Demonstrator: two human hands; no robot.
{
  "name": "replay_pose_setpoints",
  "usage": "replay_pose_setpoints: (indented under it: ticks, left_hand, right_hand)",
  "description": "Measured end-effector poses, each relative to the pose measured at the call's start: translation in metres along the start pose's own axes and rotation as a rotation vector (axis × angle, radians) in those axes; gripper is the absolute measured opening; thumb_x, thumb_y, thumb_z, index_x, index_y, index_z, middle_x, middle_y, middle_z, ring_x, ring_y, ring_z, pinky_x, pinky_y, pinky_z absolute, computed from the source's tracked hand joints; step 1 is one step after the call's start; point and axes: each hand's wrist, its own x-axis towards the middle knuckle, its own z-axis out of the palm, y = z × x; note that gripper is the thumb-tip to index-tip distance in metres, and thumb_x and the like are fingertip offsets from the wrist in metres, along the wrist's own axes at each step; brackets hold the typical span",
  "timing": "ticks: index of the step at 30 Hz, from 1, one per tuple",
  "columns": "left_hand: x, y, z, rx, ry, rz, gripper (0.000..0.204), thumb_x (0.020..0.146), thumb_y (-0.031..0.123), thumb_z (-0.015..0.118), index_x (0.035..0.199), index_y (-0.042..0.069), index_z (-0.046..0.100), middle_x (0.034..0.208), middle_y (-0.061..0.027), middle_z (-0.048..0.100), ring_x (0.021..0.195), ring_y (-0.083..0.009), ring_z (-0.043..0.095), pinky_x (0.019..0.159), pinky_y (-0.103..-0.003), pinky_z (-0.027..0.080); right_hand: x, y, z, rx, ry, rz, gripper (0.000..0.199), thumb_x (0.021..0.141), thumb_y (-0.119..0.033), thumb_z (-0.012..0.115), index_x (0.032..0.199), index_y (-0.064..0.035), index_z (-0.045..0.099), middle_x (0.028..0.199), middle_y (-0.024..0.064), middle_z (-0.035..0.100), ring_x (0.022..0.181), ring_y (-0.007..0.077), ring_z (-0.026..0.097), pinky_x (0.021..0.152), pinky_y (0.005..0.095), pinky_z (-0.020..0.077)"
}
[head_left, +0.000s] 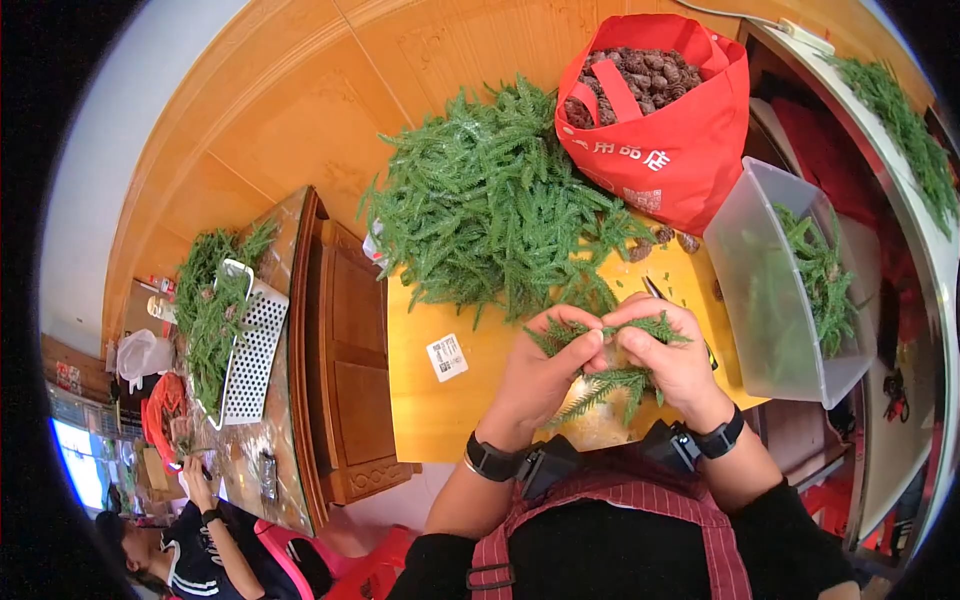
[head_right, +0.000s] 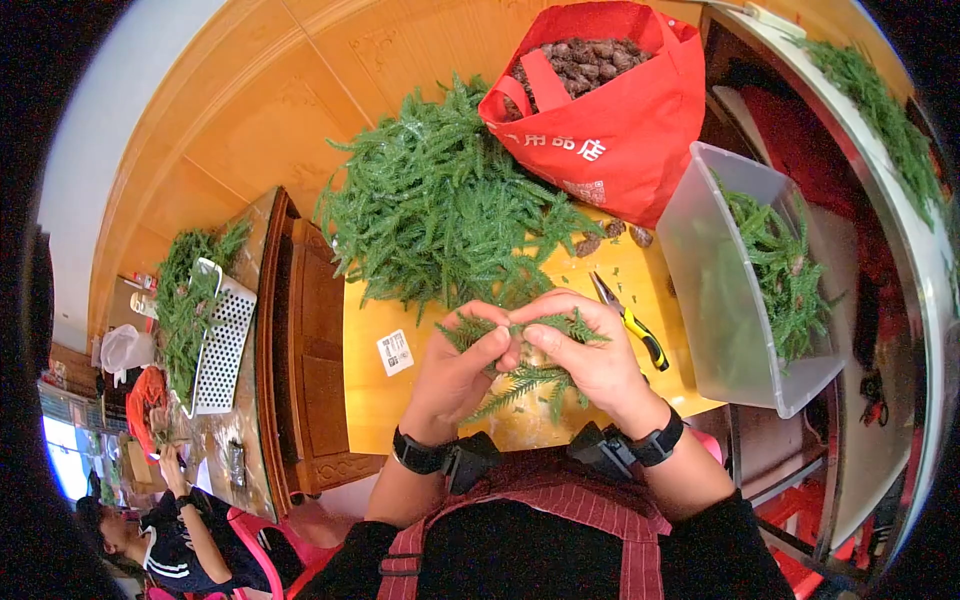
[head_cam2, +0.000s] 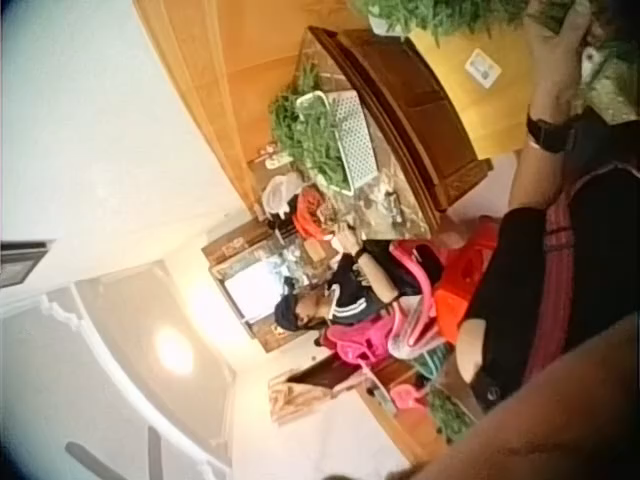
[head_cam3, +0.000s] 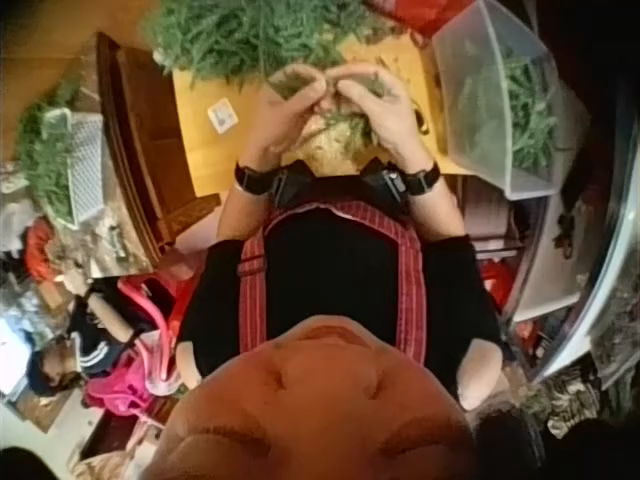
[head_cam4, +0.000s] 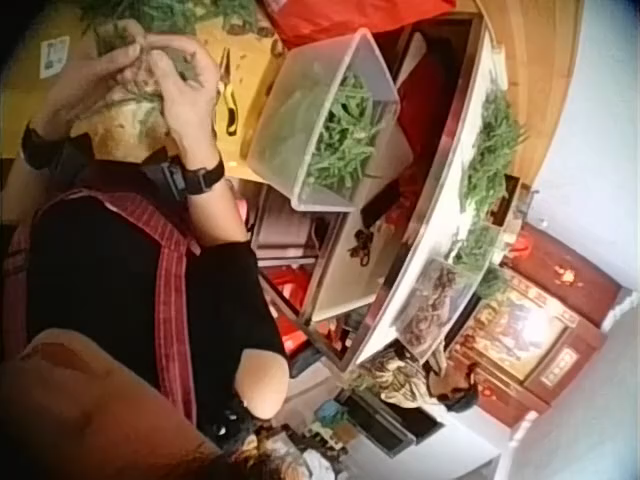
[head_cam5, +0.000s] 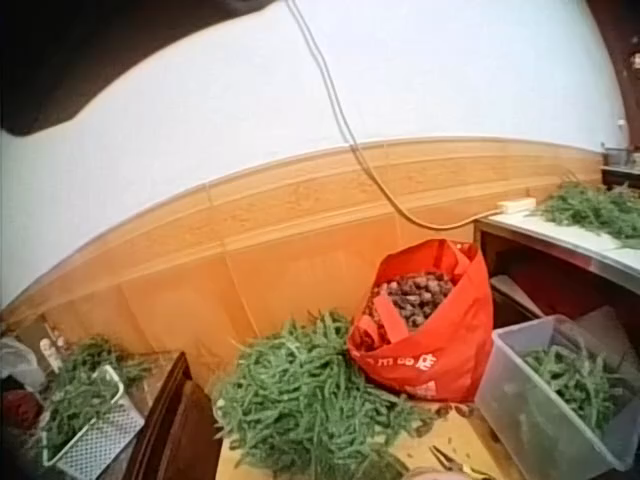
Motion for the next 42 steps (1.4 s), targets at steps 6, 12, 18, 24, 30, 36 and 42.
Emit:
replay_pose_setpoints:
  ticks: [6, 12, 18, 24, 30, 36, 42]
  left_hand:
    - [-0.003, -0.002, 0.01, 0.058, 0.031, 0.103, 0.016, 0.08, -0.001, 0.057, 0.095, 0.001, 0.052, 0.088, -0.0081, 0.055, 0.073, -0.0147, 0.058, 0.065, -0.025, 0.046]
    - [-0.002, -0.002, 0.001, 0.043, 0.042, 0.129, 0.016, 0.079, -0.003, 0.057, 0.094, 0.001, 0.052, 0.086, -0.0074, 0.057, 0.072, -0.0148, 0.06, 0.062, -0.024, 0.047]
    - [-0.001, 0.004, 0.002, -0.027, -0.036, -0.009, 0.013, 0.081, -0.001, 0.056, 0.093, 0.002, 0.05, 0.08, -0.0059, 0.056, 0.069, -0.0132, 0.058, 0.061, -0.023, 0.046]
    - [-0.002, 0.005, -0.006, -0.169, -0.152, -0.119, 0.014, 0.082, 0.0, 0.056, 0.092, 0.005, 0.047, 0.084, -0.0059, 0.054, 0.071, -0.0122, 0.055, 0.063, -0.024, 0.045]
    - [0.003, -0.004, -0.018, -0.402, -0.257, -0.192, 0.016, 0.082, 0.001, 0.055, 0.091, 0.007, 0.044, 0.084, -0.0062, 0.052, 0.072, -0.0125, 0.052, 0.064, -0.023, 0.045]
    - [0.002, -0.003, -0.019, -0.409, -0.237, -0.203, 0.018, 0.082, 0.001, 0.055, 0.094, 0.007, 0.044, 0.083, -0.0074, 0.052, 0.071, -0.0123, 0.052, 0.063, -0.021, 0.044]
    - [0.003, 0.0, -0.015, -0.35, -0.224, -0.207, 0.018, 0.08, 0.0, 0.053, 0.094, 0.007, 0.044, 0.081, -0.008, 0.052, 0.067, -0.0123, 0.049, 0.059, -0.023, 0.04]
  right_hand:
    - [-0.002, 0.002, -0.01, 0.215, 0.035, 0.204, 0.016, 0.084, -0.007, 0.055, 0.099, -0.0009, 0.058, 0.089, 0.0037, 0.06, 0.067, 0.0055, 0.051, 0.061, 0.0172, 0.0413]
    - [-0.003, -0.007, 0.0, 0.223, 0.012, 0.138, 0.018, 0.082, -0.007, 0.056, 0.1, -0.0022, 0.058, 0.083, 0.0004, 0.058, 0.06, 0.0018, 0.043, 0.052, 0.0158, 0.0357]
    - [0.0, 0.006, -0.017, 0.161, -0.102, 0.097, 0.025, 0.082, -0.007, 0.057, 0.106, -0.0018, 0.055, 0.088, 0.0034, 0.06, 0.063, 0.0028, 0.045, 0.054, 0.0165, 0.0368]
    - [0.002, 0.008, -0.018, 0.369, -0.253, 0.118, 0.024, 0.083, -0.006, 0.056, 0.106, -0.0017, 0.055, 0.084, 0.0049, 0.06, 0.06, 0.0033, 0.044, 0.051, 0.0172, 0.0342]
    - [0.002, 0.011, -0.016, 0.344, -0.253, 0.157, 0.02, 0.084, -0.002, 0.052, 0.104, -0.0015, 0.055, 0.084, 0.0044, 0.058, 0.059, 0.0037, 0.043, 0.051, 0.0167, 0.0325]
    - [0.006, 0.011, -0.009, 0.267, -0.263, 0.014, 0.02, 0.083, -0.002, 0.053, 0.103, -0.0014, 0.056, 0.086, 0.0032, 0.054, 0.06, 0.0038, 0.043, 0.051, 0.0171, 0.0331]
    - [0.007, 0.013, -0.018, 0.245, -0.216, 0.108, 0.018, 0.083, 0.0, 0.054, 0.1, 0.0007, 0.056, 0.083, 0.0033, 0.054, 0.058, 0.0049, 0.043, 0.05, 0.0182, 0.0354]
